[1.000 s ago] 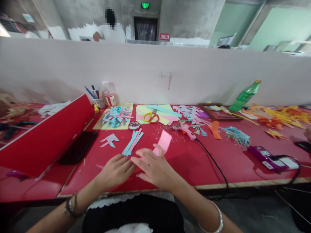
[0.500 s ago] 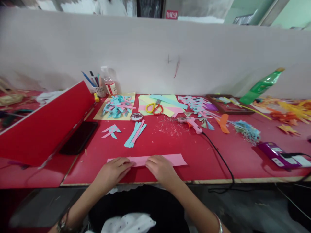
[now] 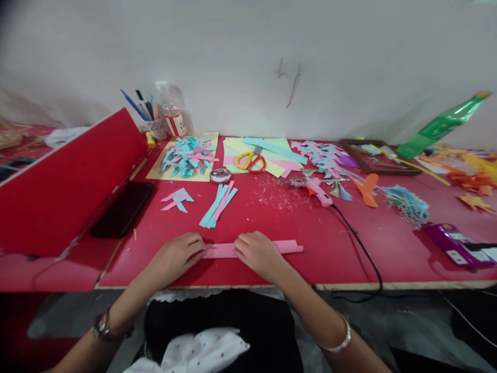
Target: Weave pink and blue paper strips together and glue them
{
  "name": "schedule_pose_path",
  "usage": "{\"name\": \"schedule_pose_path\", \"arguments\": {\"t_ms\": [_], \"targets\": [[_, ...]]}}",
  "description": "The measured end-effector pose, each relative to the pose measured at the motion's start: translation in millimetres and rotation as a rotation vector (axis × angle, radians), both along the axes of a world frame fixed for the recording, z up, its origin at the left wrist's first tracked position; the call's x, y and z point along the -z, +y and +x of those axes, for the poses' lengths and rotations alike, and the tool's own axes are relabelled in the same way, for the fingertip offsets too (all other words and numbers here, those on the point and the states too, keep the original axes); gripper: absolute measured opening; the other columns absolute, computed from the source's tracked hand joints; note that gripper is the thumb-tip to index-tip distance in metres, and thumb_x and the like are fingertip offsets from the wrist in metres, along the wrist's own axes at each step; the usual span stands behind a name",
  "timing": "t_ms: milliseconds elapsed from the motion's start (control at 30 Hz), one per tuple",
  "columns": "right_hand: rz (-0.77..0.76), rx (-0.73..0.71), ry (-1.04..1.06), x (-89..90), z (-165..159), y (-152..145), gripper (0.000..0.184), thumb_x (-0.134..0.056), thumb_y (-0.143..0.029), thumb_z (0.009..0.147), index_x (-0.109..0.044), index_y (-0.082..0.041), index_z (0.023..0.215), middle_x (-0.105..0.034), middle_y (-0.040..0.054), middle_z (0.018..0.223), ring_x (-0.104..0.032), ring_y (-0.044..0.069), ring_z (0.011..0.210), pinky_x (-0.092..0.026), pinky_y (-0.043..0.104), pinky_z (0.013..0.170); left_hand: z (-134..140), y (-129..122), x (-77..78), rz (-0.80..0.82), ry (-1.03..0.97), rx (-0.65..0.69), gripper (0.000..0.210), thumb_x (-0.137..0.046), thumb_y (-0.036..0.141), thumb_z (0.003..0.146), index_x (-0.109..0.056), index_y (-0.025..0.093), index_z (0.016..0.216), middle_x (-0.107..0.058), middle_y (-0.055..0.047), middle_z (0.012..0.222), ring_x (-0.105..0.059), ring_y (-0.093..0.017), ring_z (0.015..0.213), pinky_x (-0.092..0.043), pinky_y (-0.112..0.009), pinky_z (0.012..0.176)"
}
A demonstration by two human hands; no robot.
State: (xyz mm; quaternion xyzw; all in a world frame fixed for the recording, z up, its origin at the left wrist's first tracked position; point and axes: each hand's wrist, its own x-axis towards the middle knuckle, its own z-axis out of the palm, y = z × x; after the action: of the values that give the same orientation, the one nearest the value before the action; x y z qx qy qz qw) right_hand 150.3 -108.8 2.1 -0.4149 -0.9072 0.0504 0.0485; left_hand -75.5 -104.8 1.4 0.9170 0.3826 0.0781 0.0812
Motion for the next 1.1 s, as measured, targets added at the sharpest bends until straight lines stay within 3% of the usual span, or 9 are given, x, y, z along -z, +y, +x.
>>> {"name": "schedule_pose_path", "arguments": {"t_ms": [267, 700, 900, 1100], "targets": [[0.045, 0.012, -0.062, 0.8, -0.8, 6.3, 0.025, -0.036, -0.027, 0.086, -0.055, -0.017, 0.074, -0.058, 0.0008, 0.071, -0.05, 0.011, 0.06, -0.029, 0.025, 0.059, 2.1, 3.9, 3.8, -0.035, 0.027, -0.118, 0.024, -0.034, 0.028, 0.086, -0.051, 0.016, 0.075, -0.053, -0.002, 0.075, -0.049, -0.014, 0.07, -0.037, -0.024, 0.063], [0.134, 0.028, -0.061, 7.7, -1.3, 6.9, 0.029, -0.034, -0.028, 0.087, -0.053, -0.016, 0.068, -0.057, 0.0011, 0.063, -0.048, 0.011, 0.054, -0.025, 0.026, 0.056, 1.3, 1.8, 7.0, -0.06, 0.016, -0.295, 0.02, -0.04, 0.033, 0.082, -0.051, 0.018, 0.074, -0.054, 0.001, 0.07, -0.048, -0.011, 0.06, -0.031, -0.02, 0.052], [0.092, 0.03, -0.072, 6.4, -2.2, 7.5, 0.024, -0.037, -0.027, 0.086, -0.053, -0.016, 0.07, -0.058, 0.0002, 0.067, -0.049, 0.012, 0.057, -0.026, 0.025, 0.057, -10.3, -1.9, 10.4, -0.111, -0.017, -0.394, 0.019, -0.041, 0.033, 0.081, -0.051, 0.019, 0.075, -0.057, 0.0, 0.074, -0.051, -0.012, 0.064, -0.034, -0.021, 0.054], [0.068, 0.036, -0.06, 5.5, -2.4, 7.5, 0.024, -0.037, -0.027, 0.086, -0.052, -0.016, 0.071, -0.058, 0.0002, 0.067, -0.049, 0.011, 0.058, -0.026, 0.025, 0.058, -31.6, -8.0, 9.6, -0.172, -0.098, -0.416, 0.019, -0.036, 0.029, 0.083, -0.053, 0.02, 0.086, -0.059, -0.002, 0.085, -0.055, -0.015, 0.077, -0.042, -0.025, 0.067]]}}
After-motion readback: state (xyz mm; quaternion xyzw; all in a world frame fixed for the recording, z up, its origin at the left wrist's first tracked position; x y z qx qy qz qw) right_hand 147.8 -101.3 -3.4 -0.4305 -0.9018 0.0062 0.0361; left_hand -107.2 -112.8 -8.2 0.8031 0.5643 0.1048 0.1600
